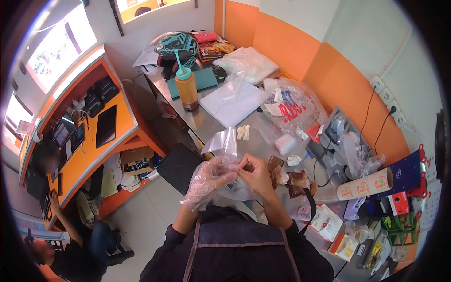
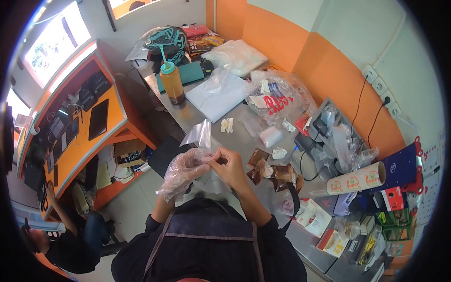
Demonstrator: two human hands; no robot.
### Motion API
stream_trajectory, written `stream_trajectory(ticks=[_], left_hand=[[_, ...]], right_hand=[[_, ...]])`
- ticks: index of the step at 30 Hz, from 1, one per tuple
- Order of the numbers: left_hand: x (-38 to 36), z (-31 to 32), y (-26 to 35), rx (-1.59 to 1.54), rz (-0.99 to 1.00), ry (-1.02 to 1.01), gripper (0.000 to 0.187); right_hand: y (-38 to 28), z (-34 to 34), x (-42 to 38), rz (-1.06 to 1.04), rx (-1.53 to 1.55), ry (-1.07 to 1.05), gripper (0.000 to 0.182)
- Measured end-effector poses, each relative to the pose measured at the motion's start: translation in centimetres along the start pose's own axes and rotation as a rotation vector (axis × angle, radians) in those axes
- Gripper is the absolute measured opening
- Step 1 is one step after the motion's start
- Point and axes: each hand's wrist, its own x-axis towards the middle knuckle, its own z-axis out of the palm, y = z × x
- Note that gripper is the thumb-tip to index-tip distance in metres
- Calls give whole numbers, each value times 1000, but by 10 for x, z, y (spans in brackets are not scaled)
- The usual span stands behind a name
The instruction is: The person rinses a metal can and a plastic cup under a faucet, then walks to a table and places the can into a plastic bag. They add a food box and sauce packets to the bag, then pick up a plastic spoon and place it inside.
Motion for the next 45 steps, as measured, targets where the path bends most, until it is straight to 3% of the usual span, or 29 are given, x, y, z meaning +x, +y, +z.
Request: stream_trajectory(ticks=[4,7,8,9,11,13,15,16,19,23,24,26,27,28,29,30,31,34,36,37,38,39,40,41,43,45], left_hand=[[2,-13,-1,140,-81,-1,18],[6,-25,-10,87,-33,21,18],[8,-32,-12,131,77,70,18],[7,-43,-13,-12,14,121,19],[9,-59,-15,99,83,319,23],[11,-58,-25,-8,124,234,14],[14,-41,-21,-158,133,101,12],[12,-34,-15,-159,114,-6,25],[9,-24,-9,-287,32,-25,35],[17,-29,-16,98,-24,-111,26],[17,-21,-16,-49,-110,-13,16],[15,-36,-5,259,7,54,14],[16,-49,0,415,66,83,13],[21,-68,5,726,-1,212,14],[26,-87,9,1035,-65,345,15],[26,-104,8,1034,-29,473,16],[27,-113,7,1028,8,605,18],[34,-114,7,1081,126,750,15],[46,-98,12,1061,420,694,17],[40,-80,17,1035,212,599,26],[42,-73,10,952,163,509,41],[43,-46,26,1161,584,442,55],[47,-43,24,1278,702,367,64],[53,-46,17,1124,691,267,65],[68,-54,2,810,663,82,66],[64,-56,29,854,886,383,67]], right_hand=[[1,7,-5,148,340,-16,24],[12,0,-6,218,554,-24,26],[11,-9,-8,175,359,43,26],[6,-22,-11,132,164,111,27],[-1,-26,-13,100,-103,254,25],[-5,-15,-14,133,-241,413,23],[-7,6,-9,63,-208,400,26],[-7,13,-7,31,-192,392,29],[11,19,-6,102,-142,244,45],[-6,24,-7,219,-87,39,33],[-10,25,-9,215,-241,84,32],[-18,22,-10,203,-549,177,28],[1,4,-10,91,-795,366,26],[18,-22,-9,-27,-1041,557,24],[-6,-43,-13,62,-902,672,22],[-31,-55,-16,145,-761,779,20],[-33,-56,-15,30,-779,752,20],[-26,-52,-12,-294,-869,714,22],[-28,-38,-3,-170,-419,661,20],[-29,-32,2,-111,-195,622,19],[-15,-29,5,-124,25,492,20],[-18,-21,12,-80,125,373,23],[-20,-11,16,-26,222,258,26],[-23,-5,17,31,315,141,30],[-31,-4,18,-48,98,-72,35],[-36,-5,22,-100,-65,-236,42]])
